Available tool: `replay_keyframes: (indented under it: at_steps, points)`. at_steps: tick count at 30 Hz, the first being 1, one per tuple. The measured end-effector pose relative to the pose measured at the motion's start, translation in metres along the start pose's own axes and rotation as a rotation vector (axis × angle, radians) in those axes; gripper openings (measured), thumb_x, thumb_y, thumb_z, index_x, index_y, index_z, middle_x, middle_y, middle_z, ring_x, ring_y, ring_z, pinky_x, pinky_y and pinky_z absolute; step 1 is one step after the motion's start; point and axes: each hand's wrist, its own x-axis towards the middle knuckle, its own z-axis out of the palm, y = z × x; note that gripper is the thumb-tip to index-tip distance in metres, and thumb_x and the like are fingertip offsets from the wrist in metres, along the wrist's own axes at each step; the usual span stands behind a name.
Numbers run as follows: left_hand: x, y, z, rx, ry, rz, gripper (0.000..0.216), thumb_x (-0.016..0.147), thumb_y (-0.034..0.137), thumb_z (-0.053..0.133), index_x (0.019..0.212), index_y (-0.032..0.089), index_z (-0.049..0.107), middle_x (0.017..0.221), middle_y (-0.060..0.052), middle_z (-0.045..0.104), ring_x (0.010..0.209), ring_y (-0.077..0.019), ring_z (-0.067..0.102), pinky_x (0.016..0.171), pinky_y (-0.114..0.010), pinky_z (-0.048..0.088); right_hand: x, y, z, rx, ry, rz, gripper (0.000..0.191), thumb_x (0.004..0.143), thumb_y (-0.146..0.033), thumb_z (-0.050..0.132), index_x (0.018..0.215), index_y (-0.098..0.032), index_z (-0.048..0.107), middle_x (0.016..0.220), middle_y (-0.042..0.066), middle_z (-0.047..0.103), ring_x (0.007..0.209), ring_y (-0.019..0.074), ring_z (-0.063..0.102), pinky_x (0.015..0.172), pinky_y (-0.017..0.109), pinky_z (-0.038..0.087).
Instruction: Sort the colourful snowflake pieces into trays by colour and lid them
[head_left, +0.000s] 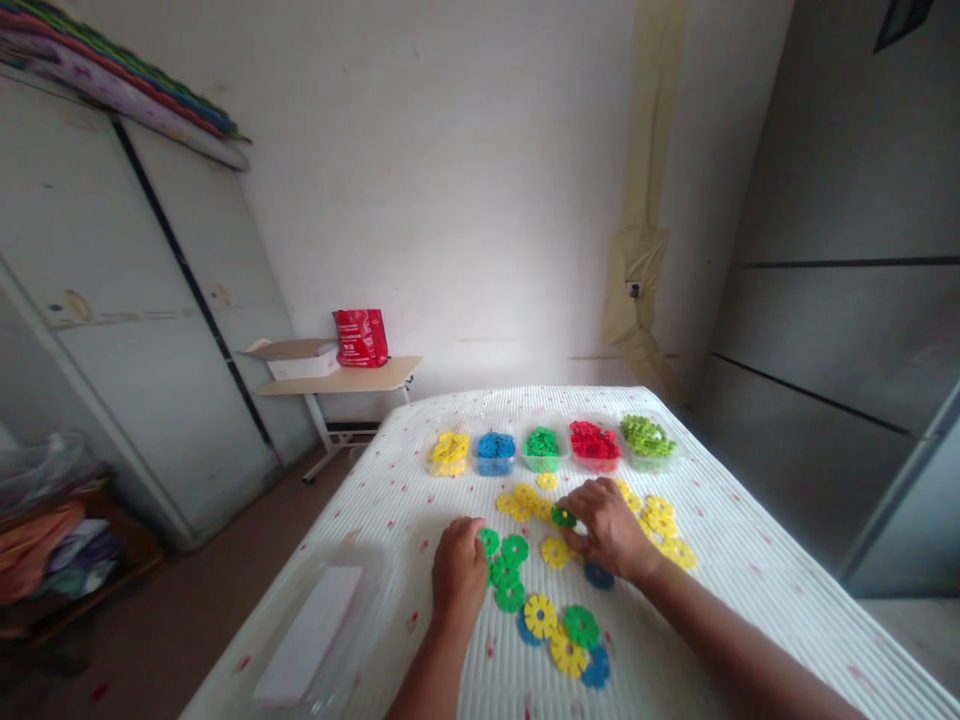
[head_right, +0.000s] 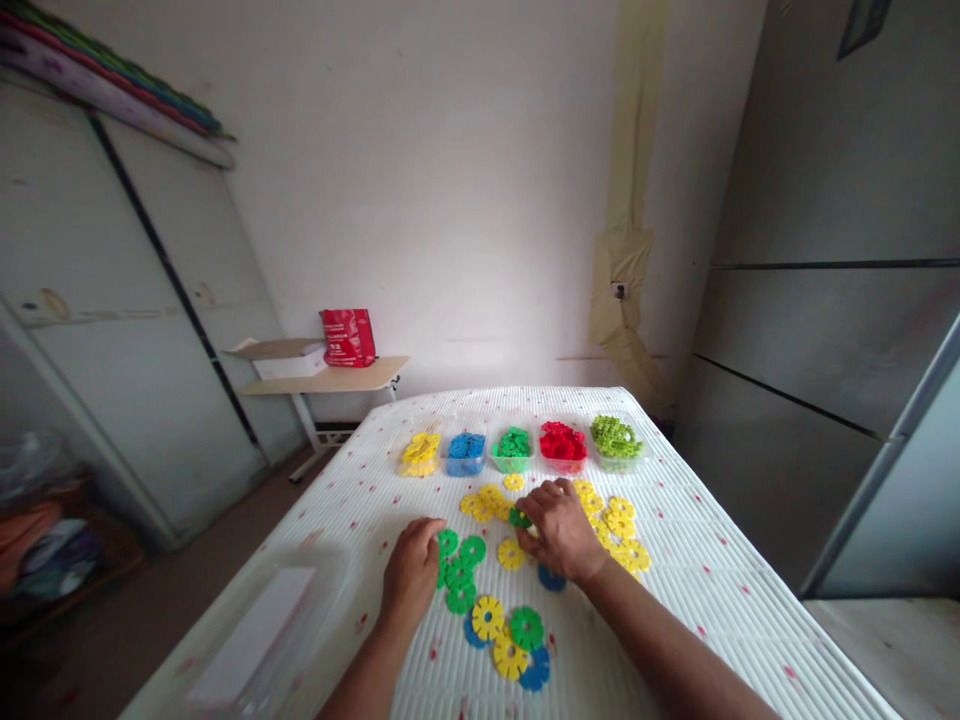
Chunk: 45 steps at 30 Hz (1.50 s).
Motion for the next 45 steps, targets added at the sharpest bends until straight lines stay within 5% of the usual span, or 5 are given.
replay_keyframes:
  at_steps: [9, 17, 22, 34, 45]
  points:
    - [0.000, -0.002, -0.001, 0.021, -0.030, 0.001, 0.035, 0.078, 0.003, 0.038, 0.097, 0.018, 0.064, 0.098, -0.005, 0.064, 0.098, -0.0145, 0.057, 0.091, -0.027, 0.042, 0.074, 0.026, -0.024, -0.114, 0.161, 0.078, 0.031, 0.089, -0.034, 0.051, 0.116, -0.018, 0.052, 0.117, 0.007, 0.055, 0.097, 0.0184, 0.057, 0.082, 0.040, 0.049]
    - [0.000, 0.001, -0.002, 0.078, -0.033, 0.049, 0.035, 0.076, 0.001, 0.040, 0.096, 0.019, 0.063, 0.096, -0.005, 0.065, 0.096, -0.0159, 0.057, 0.088, -0.030, 0.043, -0.012, 0.011, 0.006, 0.016, 0.188, -0.013, 0.029, 0.091, -0.018, 0.037, 0.077, -0.017, 0.063, 0.074, 0.006, 0.063, 0.071, 0.0156, 0.057, 0.066, 0.027, 0.045]
    - [-0.006, 0.021, -0.008, 0.068, 0.014, 0.179, 0.033, 0.076, 0.002, 0.043, 0.094, 0.020, 0.063, 0.097, -0.005, 0.065, 0.096, -0.0182, 0.057, 0.086, -0.034, 0.042, -0.058, 0.036, 0.010, 0.026, 0.256, 0.112, 0.027, 0.090, -0.024, 0.037, 0.082, -0.018, 0.062, 0.077, 0.007, 0.065, 0.072, 0.0164, 0.059, 0.063, 0.025, 0.046]
    - [-0.017, 0.041, -0.006, 0.063, -0.108, 0.327, 0.028, 0.078, 0.004, 0.045, 0.087, 0.023, 0.064, 0.090, -0.003, 0.063, 0.092, -0.0189, 0.054, 0.085, -0.037, 0.036, -0.049, 0.008, 0.019, 0.199, -0.072, 0.290, 0.032, 0.084, -0.033, 0.047, 0.112, -0.021, 0.058, 0.110, 0.008, 0.063, 0.093, 0.0200, 0.062, 0.078, 0.030, 0.049]
    - [-0.016, 0.039, -0.004, 0.065, -0.102, 0.316, 0.028, 0.077, 0.003, 0.046, 0.085, 0.022, 0.064, 0.087, -0.003, 0.064, 0.090, -0.0184, 0.054, 0.083, -0.036, 0.036, -0.047, 0.005, 0.020, 0.177, -0.129, 0.282, 0.030, 0.085, -0.040, 0.049, 0.105, -0.021, 0.059, 0.099, 0.007, 0.062, 0.089, 0.0186, 0.059, 0.074, 0.027, 0.045]
